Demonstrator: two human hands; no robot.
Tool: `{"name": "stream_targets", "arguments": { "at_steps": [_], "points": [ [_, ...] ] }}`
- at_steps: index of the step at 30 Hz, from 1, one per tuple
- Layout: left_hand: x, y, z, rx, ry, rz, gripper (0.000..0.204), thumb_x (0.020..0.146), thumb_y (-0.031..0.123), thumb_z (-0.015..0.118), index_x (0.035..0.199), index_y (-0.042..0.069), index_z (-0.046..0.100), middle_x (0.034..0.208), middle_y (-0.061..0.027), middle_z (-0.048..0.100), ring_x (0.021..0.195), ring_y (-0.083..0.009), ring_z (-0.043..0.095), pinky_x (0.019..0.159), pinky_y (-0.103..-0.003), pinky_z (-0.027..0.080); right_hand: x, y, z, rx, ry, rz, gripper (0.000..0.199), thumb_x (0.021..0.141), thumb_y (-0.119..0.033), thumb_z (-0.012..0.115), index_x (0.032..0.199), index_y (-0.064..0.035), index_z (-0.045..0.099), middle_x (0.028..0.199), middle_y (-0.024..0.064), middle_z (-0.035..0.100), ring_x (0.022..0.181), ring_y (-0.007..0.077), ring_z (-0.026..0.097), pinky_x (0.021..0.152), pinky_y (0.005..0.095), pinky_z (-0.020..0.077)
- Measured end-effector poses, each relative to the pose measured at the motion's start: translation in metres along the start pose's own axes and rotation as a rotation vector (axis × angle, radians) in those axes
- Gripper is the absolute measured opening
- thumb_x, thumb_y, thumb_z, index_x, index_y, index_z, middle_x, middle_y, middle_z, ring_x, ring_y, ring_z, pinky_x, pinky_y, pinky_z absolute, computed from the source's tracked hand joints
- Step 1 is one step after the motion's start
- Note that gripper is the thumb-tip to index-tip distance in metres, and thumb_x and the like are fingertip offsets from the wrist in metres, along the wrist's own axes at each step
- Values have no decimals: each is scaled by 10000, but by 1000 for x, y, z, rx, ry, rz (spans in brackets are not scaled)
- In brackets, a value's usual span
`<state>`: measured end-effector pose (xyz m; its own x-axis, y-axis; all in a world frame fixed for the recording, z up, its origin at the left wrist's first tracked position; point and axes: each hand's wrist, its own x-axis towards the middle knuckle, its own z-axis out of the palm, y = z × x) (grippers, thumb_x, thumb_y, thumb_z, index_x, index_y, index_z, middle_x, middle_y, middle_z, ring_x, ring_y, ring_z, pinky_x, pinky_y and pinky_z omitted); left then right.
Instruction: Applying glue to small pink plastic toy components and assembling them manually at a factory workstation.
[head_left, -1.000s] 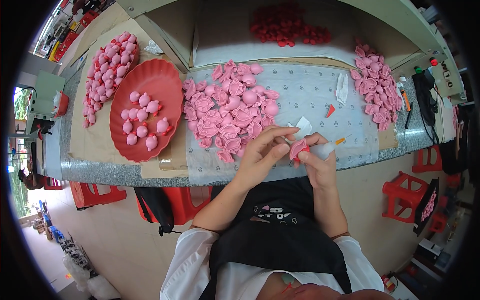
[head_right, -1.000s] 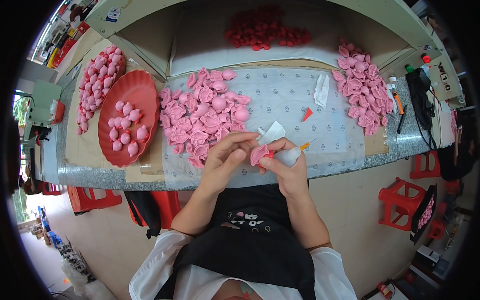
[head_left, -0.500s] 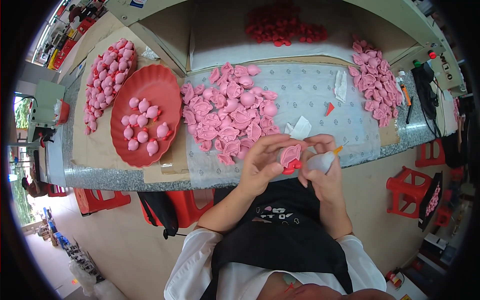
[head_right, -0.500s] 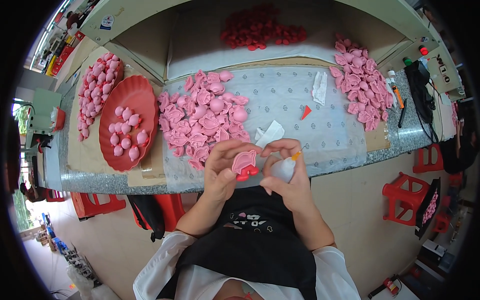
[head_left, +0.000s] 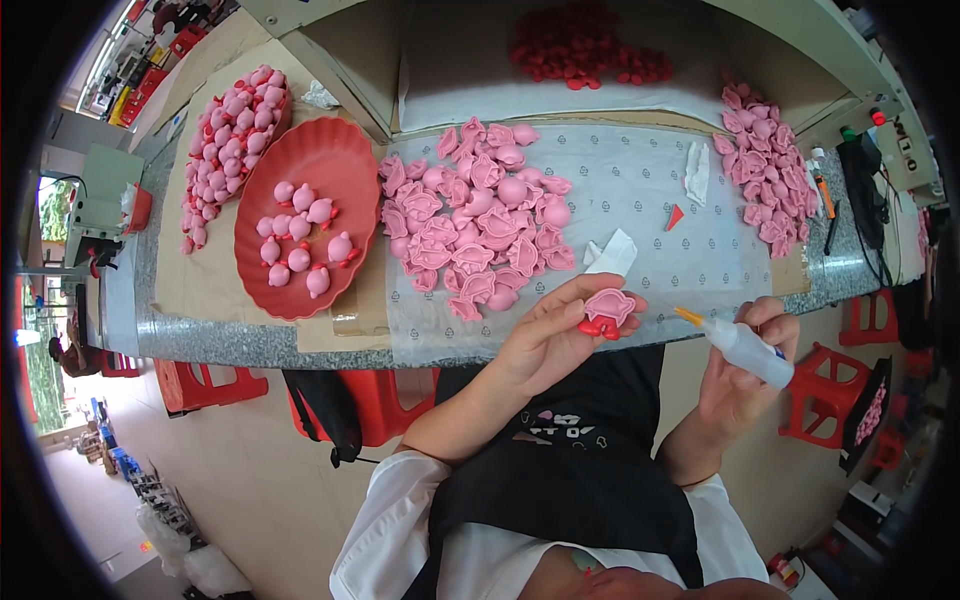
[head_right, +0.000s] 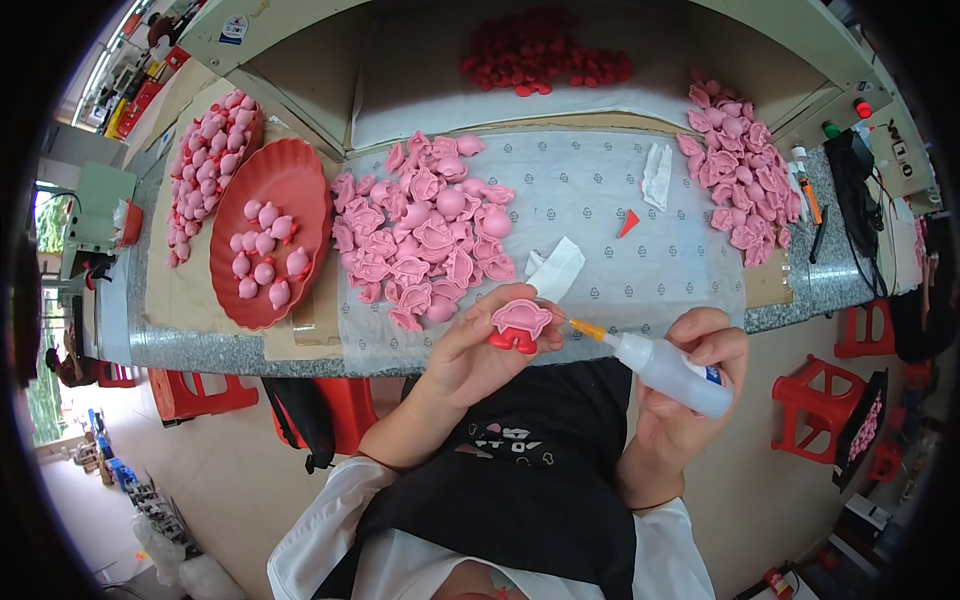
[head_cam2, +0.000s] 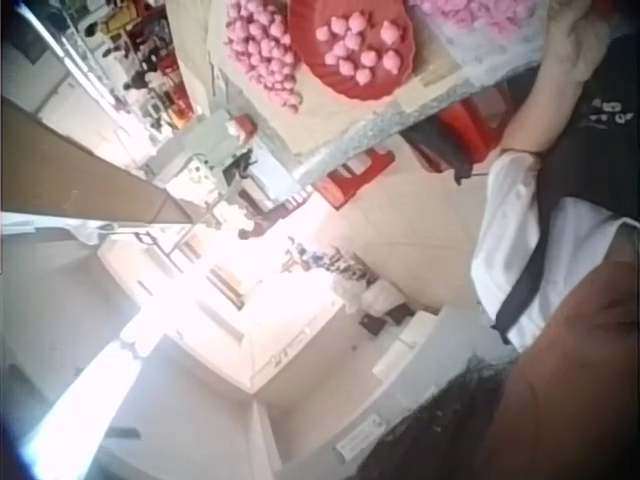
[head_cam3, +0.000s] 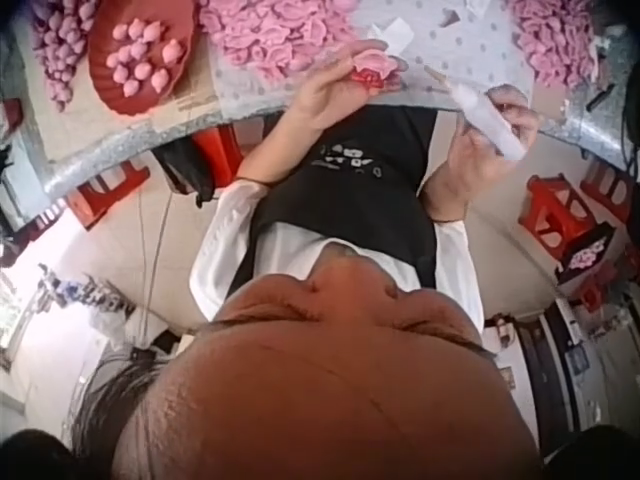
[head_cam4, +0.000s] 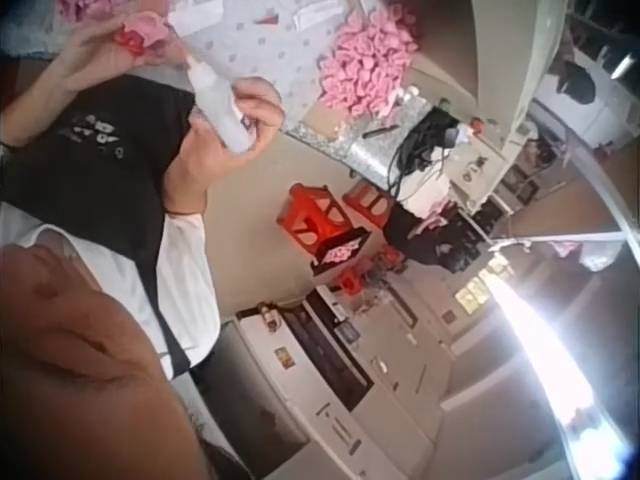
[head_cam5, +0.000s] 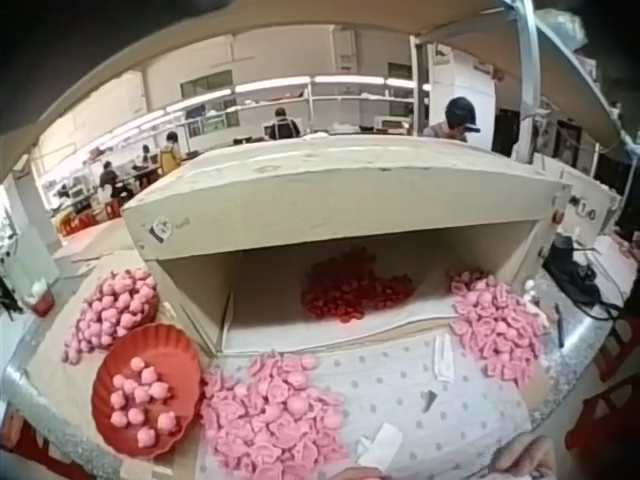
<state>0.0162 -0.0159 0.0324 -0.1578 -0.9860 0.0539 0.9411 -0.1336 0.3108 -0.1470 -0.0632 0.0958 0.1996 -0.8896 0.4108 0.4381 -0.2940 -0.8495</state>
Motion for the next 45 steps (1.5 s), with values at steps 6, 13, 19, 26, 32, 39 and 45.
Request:
{"name": "stream_targets", "arguments": {
  "at_steps": [6,13,19,26,32,39,45],
  "points": [
    [-2,-3,1,119,-9,-1,377,778,235,487,1090,33,424,1079,-197,451,994,-266,447,883,-371,310,-3,3,17,-240,-5,-278,352,662,-215,668,826,-55,400,755,58,399,615,102,380,520,177,400],
    [-1,-3,0,114,-15,-14,367,777,223,491,1084,33,427,1083,-190,452,1008,-256,452,878,-366,330,-11,0,17,-314,-224,-288,524,413,-41,800,830,-76,484,819,69,489,630,146,490,504,225,432],
    [0,-2,0,106,-31,-30,368,777,226,496,1082,30,427,1083,-178,456,1027,-256,444,887,-371,330,-14,11,23,-378,-124,-362,431,504,-143,775,779,-68,452,721,43,458,534,96,418,433,180,363],
    [0,-2,-1,115,-26,-27,365,777,230,498,1077,34,430,1078,-168,460,1031,-248,442,885,-368,329,-11,3,17,-348,-279,-249,542,406,-18,796,853,-77,497,827,67,498,633,153,502,515,239,430],
    [0,-2,0,61,-46,-22,356,787,195,480,1085,9,420,1075,-157,470,1040,-223,430,888,-349,315,-9,10,21,-428,-230,-382,427,517,-168,771,780,-59,452,722,55,460,529,106,425,444,183,370],
    [0,-4,1,109,-6,-63,388,765,250,514,1075,32,429,1063,-188,470,993,-248,464,878,-365,333,-11,12,21,-419,-223,-380,432,516,-179,770,778,-60,448,723,56,455,542,110,429,450,190,378],
    [1,-5,0,117,3,-49,392,761,252,520,1071,28,430,1065,-186,470,996,-244,463,882,-367,331,-11,9,22,-371,-173,-357,419,513,-158,764,776,-63,453,719,54,457,532,110,420,452,193,378]
  ]
}}
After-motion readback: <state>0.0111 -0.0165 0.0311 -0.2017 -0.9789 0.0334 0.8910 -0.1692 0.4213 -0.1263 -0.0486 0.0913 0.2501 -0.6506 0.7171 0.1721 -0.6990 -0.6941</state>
